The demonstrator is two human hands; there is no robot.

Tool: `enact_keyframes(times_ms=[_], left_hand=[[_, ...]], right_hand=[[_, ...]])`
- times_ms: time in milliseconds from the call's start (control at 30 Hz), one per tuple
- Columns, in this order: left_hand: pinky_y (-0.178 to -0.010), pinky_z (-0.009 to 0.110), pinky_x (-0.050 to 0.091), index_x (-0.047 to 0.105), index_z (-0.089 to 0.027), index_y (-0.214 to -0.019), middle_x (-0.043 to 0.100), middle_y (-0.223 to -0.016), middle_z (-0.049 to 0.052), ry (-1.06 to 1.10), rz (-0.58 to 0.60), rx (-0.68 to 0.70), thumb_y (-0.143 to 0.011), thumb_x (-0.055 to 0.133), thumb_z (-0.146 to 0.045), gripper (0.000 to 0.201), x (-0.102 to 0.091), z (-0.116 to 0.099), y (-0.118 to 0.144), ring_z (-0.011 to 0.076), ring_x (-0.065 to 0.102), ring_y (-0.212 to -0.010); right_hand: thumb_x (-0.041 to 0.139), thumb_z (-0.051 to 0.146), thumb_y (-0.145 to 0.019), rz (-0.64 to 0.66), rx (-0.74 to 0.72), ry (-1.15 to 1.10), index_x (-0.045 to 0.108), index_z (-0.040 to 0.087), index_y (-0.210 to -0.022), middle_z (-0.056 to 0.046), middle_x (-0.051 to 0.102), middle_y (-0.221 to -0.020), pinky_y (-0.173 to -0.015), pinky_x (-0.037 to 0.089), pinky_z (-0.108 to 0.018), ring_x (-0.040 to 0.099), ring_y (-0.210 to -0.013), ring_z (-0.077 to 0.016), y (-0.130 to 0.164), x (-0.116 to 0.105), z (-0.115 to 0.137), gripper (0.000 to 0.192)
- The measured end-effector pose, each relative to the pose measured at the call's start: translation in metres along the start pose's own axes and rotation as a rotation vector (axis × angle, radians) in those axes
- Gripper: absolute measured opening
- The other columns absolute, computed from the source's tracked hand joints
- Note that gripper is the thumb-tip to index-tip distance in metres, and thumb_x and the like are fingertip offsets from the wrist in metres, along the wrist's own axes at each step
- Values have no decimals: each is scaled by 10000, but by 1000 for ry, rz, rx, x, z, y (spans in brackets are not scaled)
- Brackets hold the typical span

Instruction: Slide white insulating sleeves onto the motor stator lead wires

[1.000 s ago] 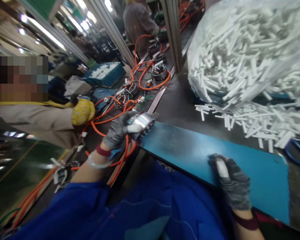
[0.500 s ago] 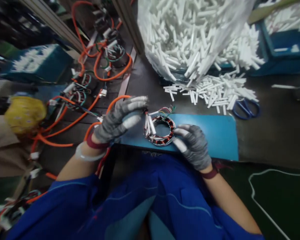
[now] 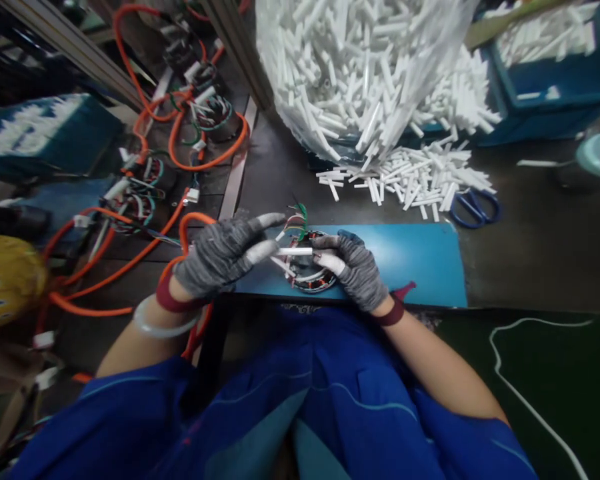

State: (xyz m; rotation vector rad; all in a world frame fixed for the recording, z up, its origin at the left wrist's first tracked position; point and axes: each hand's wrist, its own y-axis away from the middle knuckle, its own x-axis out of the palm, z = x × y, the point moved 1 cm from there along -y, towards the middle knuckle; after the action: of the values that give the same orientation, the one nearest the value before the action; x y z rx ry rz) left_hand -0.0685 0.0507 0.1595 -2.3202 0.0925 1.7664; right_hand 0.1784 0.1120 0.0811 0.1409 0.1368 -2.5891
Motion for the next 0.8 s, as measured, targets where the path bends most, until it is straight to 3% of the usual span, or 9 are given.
enact_keyframes(times_ms=[67, 133, 233, 333, 433, 500, 600, 700, 800], left_hand=[[-943, 372, 545, 592, -224, -1493, 771, -1171, 92, 1, -61, -11, -1066, 493, -498, 517, -9, -8, -3, 242, 733, -1002], [-999, 392, 539, 638, -216, -1431, 753, -1241, 100, 51, -59, 107, -1041, 547, -509, 497, -9, -13, -12, 254, 718, -1087], [-1132, 455, 477, 707, -217, -1297, 757, -1230, 83, 97, 72, 319, -1003, 610, -512, 427, 3, -17, -31, 265, 699, -1137], [-1251, 532, 346, 721, -215, -1229, 770, -1151, 57, 20, 169, 327, -997, 623, -475, 362, 14, -15, -43, 264, 696, -1114], [-1299, 573, 238, 758, -260, -1141, 768, -1107, 24, -65, 274, 368, -1025, 573, -386, 253, 19, -11, -44, 277, 649, -1217], [-1301, 575, 223, 765, -290, -1156, 766, -1122, 21, -82, 281, 400, -1037, 527, -349, 272, 18, -6, -39, 283, 624, -1253], [-1261, 586, 289, 747, -275, -1218, 772, -1090, 46, -44, 195, 386, -1027, 514, -405, 329, 17, 3, -26, 279, 667, -1131], [-1200, 567, 370, 755, -238, -1157, 786, -1018, 54, 76, 170, 352, -1030, 506, -408, 328, 19, 10, -10, 261, 695, -1026], [-1174, 497, 403, 755, -255, -1148, 791, -1117, 51, 233, 167, 358, -1062, 447, -339, 330, 18, 10, -3, 242, 693, -1121]], right_hand=[[791, 469, -861, 103, 97, -180, 768, 253, -1044, -33, 801, -1109, -973, 589, -427, 732, -1041, -236, -10, -7, -1, 284], [829, 473, -822, 202, 134, -262, 770, 242, -1015, -27, 803, -1067, -964, 593, -412, 735, -1005, -219, -19, -15, -2, 307], [854, 469, -796, 373, 149, -297, 763, 231, -989, -22, 796, -976, -901, 610, -393, 734, -929, -202, -30, -24, -3, 319], [895, 432, -754, 483, 143, -301, 751, 235, -1042, -20, 787, -977, -868, 618, -372, 732, -935, -198, -33, -27, 0, 378], [892, 421, -756, 463, 156, -295, 751, 231, -1060, -9, 779, -934, -825, 618, -350, 726, -876, -182, -31, -25, 2, 385], [861, 435, -788, 435, 162, -267, 757, 218, -1061, -4, 773, -882, -782, 610, -338, 716, -811, -173, -31, -21, 4, 364], [799, 432, -857, 424, 78, -121, 786, 215, -1086, -21, 801, -960, -847, 587, -342, 727, -870, -183, -32, -15, 7, 316], [766, 438, -889, 426, 18, -19, 812, 233, -1096, -31, 818, -1034, -871, 574, -330, 737, -932, -193, -32, -9, 12, 295], [776, 451, -871, 392, 66, -66, 826, 229, -1022, -24, 819, -945, -785, 572, -303, 734, -853, -181, -28, -5, 13, 273]])
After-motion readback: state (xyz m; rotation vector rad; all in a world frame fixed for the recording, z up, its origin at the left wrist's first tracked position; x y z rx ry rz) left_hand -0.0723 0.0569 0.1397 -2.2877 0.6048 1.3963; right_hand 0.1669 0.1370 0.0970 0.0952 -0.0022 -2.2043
